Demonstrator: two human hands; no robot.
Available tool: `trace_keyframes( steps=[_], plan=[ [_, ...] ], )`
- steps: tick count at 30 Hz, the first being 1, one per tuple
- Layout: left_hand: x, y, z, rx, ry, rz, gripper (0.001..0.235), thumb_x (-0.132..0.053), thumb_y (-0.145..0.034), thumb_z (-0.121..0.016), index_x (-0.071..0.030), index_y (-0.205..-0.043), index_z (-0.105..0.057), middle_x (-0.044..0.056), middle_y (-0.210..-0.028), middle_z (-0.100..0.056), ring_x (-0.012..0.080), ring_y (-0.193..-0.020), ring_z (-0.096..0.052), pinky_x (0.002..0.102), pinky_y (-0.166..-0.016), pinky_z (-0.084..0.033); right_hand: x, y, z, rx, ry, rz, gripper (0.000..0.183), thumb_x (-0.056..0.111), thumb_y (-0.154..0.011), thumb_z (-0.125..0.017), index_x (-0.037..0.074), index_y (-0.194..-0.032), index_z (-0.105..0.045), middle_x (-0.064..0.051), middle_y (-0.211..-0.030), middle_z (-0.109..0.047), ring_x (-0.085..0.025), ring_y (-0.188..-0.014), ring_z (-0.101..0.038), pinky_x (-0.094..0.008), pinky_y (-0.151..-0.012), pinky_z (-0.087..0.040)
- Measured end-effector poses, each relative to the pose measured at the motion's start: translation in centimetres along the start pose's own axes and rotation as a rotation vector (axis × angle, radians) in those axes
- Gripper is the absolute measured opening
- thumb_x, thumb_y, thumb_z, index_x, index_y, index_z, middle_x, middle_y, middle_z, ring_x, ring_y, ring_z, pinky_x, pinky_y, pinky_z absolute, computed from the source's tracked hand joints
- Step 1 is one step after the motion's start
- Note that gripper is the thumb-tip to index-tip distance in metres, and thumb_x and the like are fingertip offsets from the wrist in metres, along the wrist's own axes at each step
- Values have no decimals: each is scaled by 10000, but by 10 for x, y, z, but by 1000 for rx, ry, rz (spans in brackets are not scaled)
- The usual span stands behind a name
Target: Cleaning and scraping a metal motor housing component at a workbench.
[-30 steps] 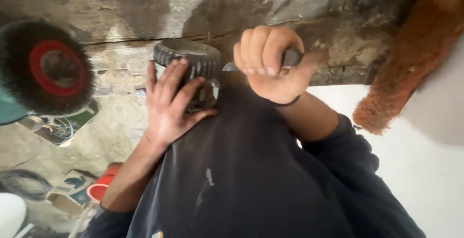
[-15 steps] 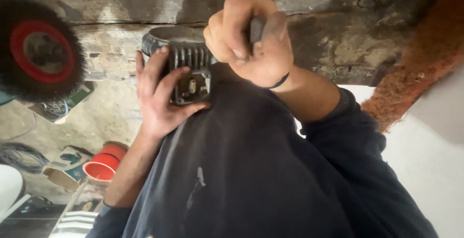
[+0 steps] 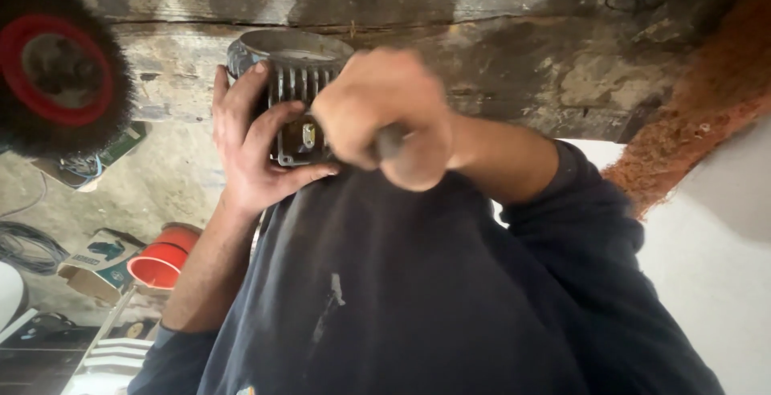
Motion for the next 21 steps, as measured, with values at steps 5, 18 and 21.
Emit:
trace_keyframes(
  steps=[5,18,21],
  plan=[
    [8,3,-1,-36,55,-21,873,-687,-717,-897,-35,-1248,-660,252,-1500,-475,438,-1451,-465,694,-1273,-245,-19,10,14,-39,-116,-114,633,612,-1065,-433,77,-731,-484,-22,-632,-488,-145,-492,-503,-314,-447,-412],
    [6,-2,3,-104,55,-40,852,-703,-733,-891,-60,-1257,-693,254,-1502,-525,425,-1426,-513,675,-1262,-282,-9,13,21,-143,-128,-266,647,699,-1022,-313,119,-745,-385,-11,-582,-378,-131,-425,-288,-327,-396,-235],
    [8,-2,4,-114,56,-48,867,-714,-734,-885,-58,-1267,-691,256,-1502,-529,427,-1435,-513,671,-1262,-282,-14,11,20,-114,-120,-227,636,680,-1032,-302,124,-738,-393,1,-589,-391,-127,-427,-300,-332,-398,-251]
  ],
)
Point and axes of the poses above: each hand's wrist, its own y-axis away from the middle knuckle, its own z-axis out of the back of the hand, x = y × z, the point moved 2 cm from there along -y, towards the middle knuckle
